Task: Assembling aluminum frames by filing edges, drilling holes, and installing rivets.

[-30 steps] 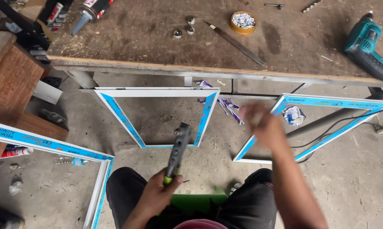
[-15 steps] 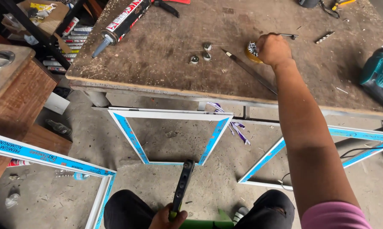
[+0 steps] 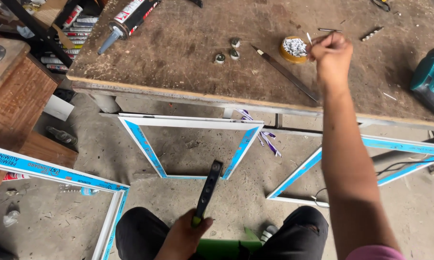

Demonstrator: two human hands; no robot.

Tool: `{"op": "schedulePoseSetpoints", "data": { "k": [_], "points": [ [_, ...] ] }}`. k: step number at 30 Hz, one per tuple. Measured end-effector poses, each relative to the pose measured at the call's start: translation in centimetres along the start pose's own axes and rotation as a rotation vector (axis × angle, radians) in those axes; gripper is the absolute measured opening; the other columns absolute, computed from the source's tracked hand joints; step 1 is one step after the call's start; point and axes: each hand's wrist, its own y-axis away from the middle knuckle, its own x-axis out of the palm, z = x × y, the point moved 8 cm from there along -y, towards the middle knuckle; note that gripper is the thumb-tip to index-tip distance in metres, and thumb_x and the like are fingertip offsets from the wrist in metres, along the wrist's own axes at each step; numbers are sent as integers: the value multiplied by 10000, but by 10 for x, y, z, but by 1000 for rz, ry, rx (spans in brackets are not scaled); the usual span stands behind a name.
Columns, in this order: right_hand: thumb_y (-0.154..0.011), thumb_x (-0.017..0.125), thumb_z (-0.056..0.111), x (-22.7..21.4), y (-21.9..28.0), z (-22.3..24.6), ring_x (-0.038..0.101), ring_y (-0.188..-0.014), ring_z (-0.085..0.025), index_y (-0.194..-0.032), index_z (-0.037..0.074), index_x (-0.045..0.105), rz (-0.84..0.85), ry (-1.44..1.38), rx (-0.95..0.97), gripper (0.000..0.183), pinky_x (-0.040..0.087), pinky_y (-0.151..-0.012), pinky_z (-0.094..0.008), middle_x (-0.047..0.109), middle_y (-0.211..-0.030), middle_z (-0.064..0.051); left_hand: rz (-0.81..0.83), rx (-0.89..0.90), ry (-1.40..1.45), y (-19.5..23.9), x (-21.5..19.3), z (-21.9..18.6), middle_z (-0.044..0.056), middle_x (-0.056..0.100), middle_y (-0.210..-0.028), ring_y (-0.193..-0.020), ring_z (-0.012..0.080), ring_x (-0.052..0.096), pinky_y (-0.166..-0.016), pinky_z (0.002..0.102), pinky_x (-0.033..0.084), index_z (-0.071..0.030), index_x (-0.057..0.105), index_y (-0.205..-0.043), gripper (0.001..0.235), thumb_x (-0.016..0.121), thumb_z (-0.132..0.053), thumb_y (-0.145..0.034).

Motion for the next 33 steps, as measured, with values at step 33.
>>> {"op": "schedulePoseSetpoints", "data": {
  "k": [33],
  "points": [
    [-815, 810, -120, 20, 258, 133, 720, -829, -152, -1089, -25, 752, 151, -256, -3, 296, 576, -818, -293, 735, -776, -115, 392, 550, 213, 86, 29, -100, 93, 515, -537, -320, 175, 543, -338, 247, 423, 17, 586, -957, 311, 612, -280, -1046]
  ]
}}
